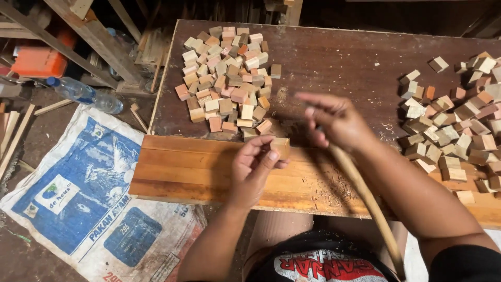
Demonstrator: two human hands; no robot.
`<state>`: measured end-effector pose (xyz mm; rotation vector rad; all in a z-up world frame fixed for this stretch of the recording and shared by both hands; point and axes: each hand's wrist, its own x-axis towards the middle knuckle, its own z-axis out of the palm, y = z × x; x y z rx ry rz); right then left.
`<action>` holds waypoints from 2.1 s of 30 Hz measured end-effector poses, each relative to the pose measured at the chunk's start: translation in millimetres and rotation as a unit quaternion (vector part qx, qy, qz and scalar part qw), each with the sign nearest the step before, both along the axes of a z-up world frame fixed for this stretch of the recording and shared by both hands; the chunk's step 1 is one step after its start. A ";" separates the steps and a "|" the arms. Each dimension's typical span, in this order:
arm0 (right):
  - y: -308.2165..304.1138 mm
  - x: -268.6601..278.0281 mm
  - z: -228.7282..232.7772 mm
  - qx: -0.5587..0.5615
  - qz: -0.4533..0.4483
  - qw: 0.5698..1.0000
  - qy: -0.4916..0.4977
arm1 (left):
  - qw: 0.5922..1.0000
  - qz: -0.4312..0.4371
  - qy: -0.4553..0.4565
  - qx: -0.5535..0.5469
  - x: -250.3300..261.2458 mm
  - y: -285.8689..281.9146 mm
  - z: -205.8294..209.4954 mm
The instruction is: The person sits at a wooden workbench and uses a small knife to carve and round the edges of small rectangular wooden blocks. They pick up blocks from a pile on the left, shape them, and place them into a pile on the right.
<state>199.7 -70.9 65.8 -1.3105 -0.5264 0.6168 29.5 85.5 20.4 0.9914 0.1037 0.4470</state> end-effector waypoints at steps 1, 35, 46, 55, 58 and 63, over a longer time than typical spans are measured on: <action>3.9 1.6 4.4 0.001 0.000 1.000 -0.001 | 1.000 0.000 -0.001 0.001 3.5 15.9 7.6; -277.8 -72.1 -42.8 0.054 -0.215 0.975 -0.027 | 0.644 -0.341 0.121 0.674 175.1 -187.2 48.4; -251.6 -109.9 -72.0 0.227 -0.160 0.956 0.093 | 0.741 -0.228 0.024 0.631 141.9 -162.5 41.4; -146.3 -127.2 -56.2 0.134 -0.034 0.990 0.035 | 0.967 -0.062 0.074 0.234 -3.5 -123.9 -18.4; -122.1 -129.7 -61.5 0.160 -0.060 0.984 0.051 | 0.973 0.047 0.048 0.223 -14.3 -119.0 -28.8; -113.9 -127.2 -42.1 0.058 0.026 0.998 0.005 | 0.937 0.068 0.007 0.342 -26.5 -109.9 -18.1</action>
